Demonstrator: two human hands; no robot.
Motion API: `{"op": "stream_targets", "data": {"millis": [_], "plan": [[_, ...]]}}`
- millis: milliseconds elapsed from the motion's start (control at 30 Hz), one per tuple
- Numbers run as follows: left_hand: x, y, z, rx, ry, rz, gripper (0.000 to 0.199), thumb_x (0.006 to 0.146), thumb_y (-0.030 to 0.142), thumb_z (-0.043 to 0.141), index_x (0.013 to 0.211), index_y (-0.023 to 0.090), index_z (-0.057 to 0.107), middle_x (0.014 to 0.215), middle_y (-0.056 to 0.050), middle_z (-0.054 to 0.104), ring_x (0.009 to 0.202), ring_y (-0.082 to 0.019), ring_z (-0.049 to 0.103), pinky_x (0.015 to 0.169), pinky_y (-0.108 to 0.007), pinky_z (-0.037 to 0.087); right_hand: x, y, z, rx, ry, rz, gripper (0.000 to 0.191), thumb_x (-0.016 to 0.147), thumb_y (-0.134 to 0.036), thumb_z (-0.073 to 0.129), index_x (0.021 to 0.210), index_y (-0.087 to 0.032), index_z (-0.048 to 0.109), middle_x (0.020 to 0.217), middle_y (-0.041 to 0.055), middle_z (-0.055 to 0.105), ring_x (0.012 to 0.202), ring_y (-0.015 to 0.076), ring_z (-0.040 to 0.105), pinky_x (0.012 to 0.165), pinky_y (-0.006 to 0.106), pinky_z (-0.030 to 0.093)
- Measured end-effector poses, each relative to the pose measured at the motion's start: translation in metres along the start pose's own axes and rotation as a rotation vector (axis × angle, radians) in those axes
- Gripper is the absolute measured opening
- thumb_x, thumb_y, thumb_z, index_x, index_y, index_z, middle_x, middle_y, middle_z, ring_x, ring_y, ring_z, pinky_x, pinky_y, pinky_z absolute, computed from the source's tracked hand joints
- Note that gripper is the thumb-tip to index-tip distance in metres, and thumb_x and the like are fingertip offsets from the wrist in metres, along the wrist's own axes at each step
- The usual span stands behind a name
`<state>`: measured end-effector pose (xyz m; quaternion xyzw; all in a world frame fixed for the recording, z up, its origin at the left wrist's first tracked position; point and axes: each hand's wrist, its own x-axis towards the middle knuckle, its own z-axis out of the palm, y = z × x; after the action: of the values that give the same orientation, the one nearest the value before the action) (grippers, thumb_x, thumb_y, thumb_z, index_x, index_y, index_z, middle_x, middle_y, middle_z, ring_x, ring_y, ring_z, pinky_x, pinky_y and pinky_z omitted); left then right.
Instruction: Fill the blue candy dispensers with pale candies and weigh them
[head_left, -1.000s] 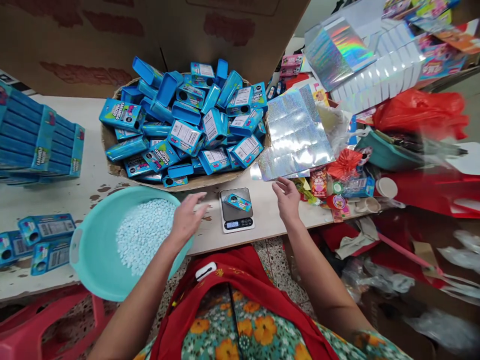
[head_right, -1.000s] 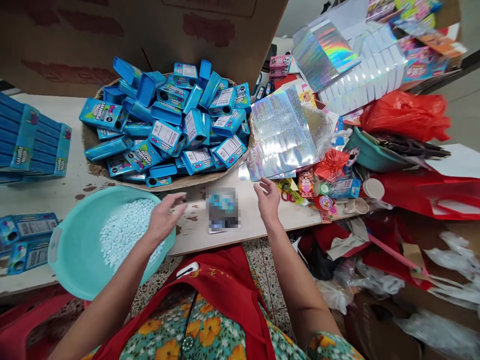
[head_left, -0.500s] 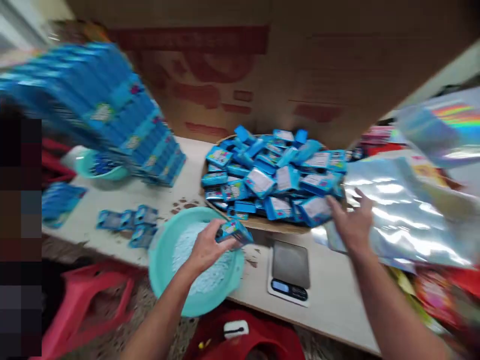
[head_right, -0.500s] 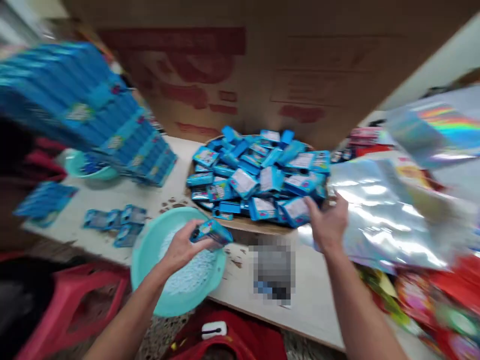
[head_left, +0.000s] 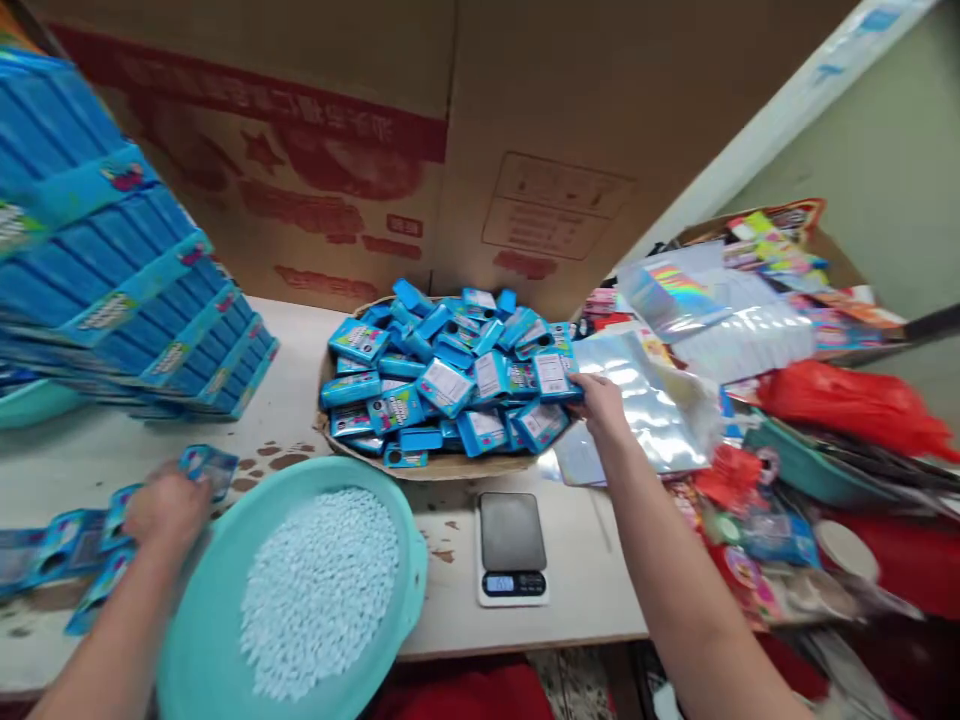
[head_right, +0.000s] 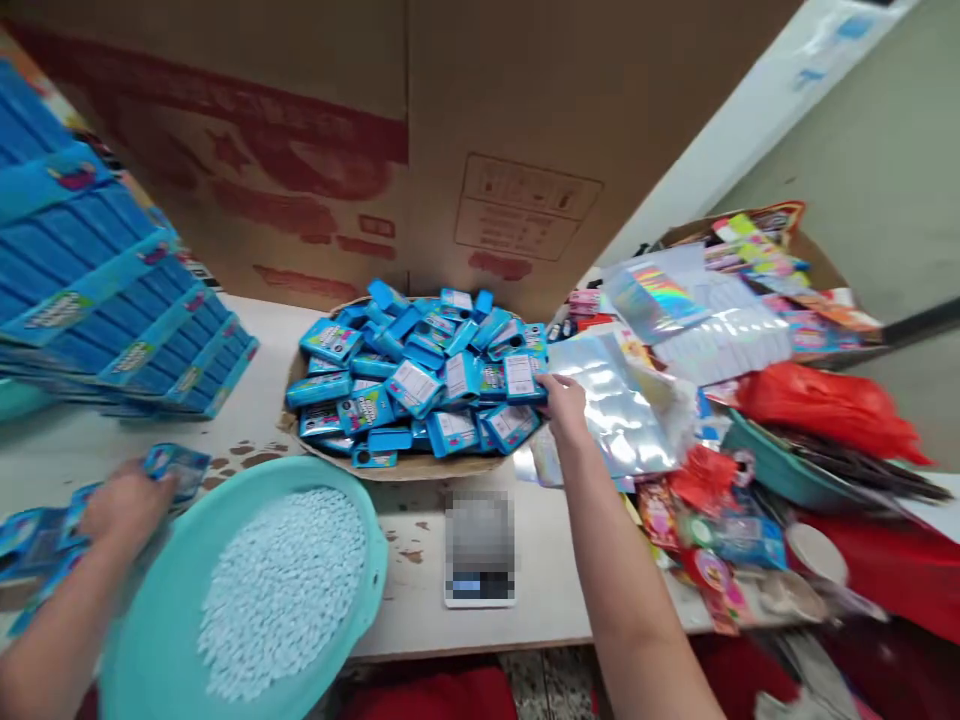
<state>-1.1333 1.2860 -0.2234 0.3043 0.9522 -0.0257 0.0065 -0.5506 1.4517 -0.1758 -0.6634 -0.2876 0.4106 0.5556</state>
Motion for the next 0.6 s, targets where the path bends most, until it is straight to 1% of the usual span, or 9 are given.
{"op": "stream_targets", "data": {"millis": [67,133,200,233,300,367,467,533,600], "plan": [[-0.013,-0.001,-0.002,-0.017,0.172,0.071,0.041,0.081,0.046,0.047,0.117,0.026,0.047,0.128,-0.009,0.056,0.117,-0.032,0.052,0.082,-0.051,0.05,-0.011,-0.003,-0.015,0.033,-0.001,0.058,0.027,0.06,-0.032,0.072,0.079,-0.017,0.059,0.068,0.0011,0.063,0.058,0.0159,0.061,0.051,0.031,0.055],[-0.044,0.006,-0.015,-0.149,0.287,0.216,0.042,0.081,0.044,0.048,0.12,0.029,0.046,0.134,-0.004,0.052,0.126,-0.029,0.044,0.096,-0.052,0.044,-0.036,-0.004,-0.024,0.117,-0.119,0.083,0.032,0.061,-0.034,0.074,0.087,-0.018,0.063,0.076,0.0013,0.067,0.062,0.0154,0.062,0.054,0.029,0.055],[-0.088,0.024,-0.032,-0.417,0.229,0.37,0.044,0.079,0.044,0.05,0.119,0.027,0.05,0.131,-0.004,0.054,0.124,-0.028,0.046,0.102,-0.051,0.039,-0.071,0.0,-0.025,0.224,-0.341,0.069,0.045,0.06,-0.032,0.078,0.102,-0.022,0.064,0.092,0.0015,0.069,0.072,0.0154,0.065,0.06,0.027,0.056],[-0.113,0.036,-0.04,-0.592,0.137,0.4,0.046,0.077,0.046,0.053,0.118,0.025,0.052,0.124,-0.006,0.058,0.118,-0.028,0.051,0.1,-0.05,0.041,-0.091,0.005,-0.024,0.27,-0.465,0.061,0.05,0.06,-0.031,0.08,0.107,-0.025,0.064,0.1,0.0017,0.069,0.079,0.0158,0.066,0.064,0.026,0.056],[-0.159,0.062,-0.053,-0.943,-0.276,0.52,0.059,0.077,0.046,0.059,0.129,0.022,0.047,0.124,-0.01,0.057,0.11,-0.028,0.057,0.092,-0.046,0.048,-0.13,0.019,-0.018,0.327,-0.665,0.078,0.052,0.06,-0.031,0.082,0.109,-0.027,0.065,0.109,0.0024,0.068,0.09,0.0172,0.065,0.072,0.026,0.055],[-0.195,0.086,-0.063,-1.182,-0.62,0.709,0.073,0.077,0.04,0.064,0.141,0.028,0.033,0.141,-0.011,0.044,0.123,-0.027,0.048,0.092,-0.041,0.048,-0.167,0.036,-0.01,0.36,-0.804,0.16,0.049,0.061,-0.034,0.082,0.107,-0.027,0.067,0.109,0.0032,0.068,0.094,0.0182,0.065,0.078,0.028,0.054],[-0.229,0.107,-0.073,-1.384,-0.965,0.901,0.087,0.071,0.032,0.073,0.145,0.036,0.028,0.152,-0.007,0.029,0.137,-0.028,0.031,0.102,-0.041,0.04,-0.213,0.063,0.003,0.376,-0.929,0.338,0.048,0.063,-0.041,0.08,0.105,-0.024,0.068,0.101,0.0036,0.07,0.086,0.0183,0.067,0.078,0.03,0.054],[-0.243,0.109,-0.073,-1.41,-1.182,0.949,0.087,0.067,0.03,0.077,0.143,0.034,0.035,0.15,-0.007,0.033,0.136,-0.029,0.032,0.105,-0.041,0.036,-0.234,0.076,0.008,0.36,-0.971,0.44,0.048,0.063,-0.046,0.079,0.103,-0.022,0.068,0.09,0.0036,0.071,0.075,0.0183,0.067,0.073,0.032,0.055],[-0.253,0.102,-0.066,-1.421,-1.286,0.908,0.082,0.068,0.03,0.077,0.141,0.03,0.04,0.147,-0.009,0.039,0.132,-0.029,0.039,0.105,-0.04,0.036,-0.247,0.085,0.007,0.355,-0.974,0.483,0.051,0.06,-0.05,0.079,0.099,-0.021,0.067,0.081,0.0033,0.071,0.066,0.0189,0.066,0.068,0.035,0.055]]}}
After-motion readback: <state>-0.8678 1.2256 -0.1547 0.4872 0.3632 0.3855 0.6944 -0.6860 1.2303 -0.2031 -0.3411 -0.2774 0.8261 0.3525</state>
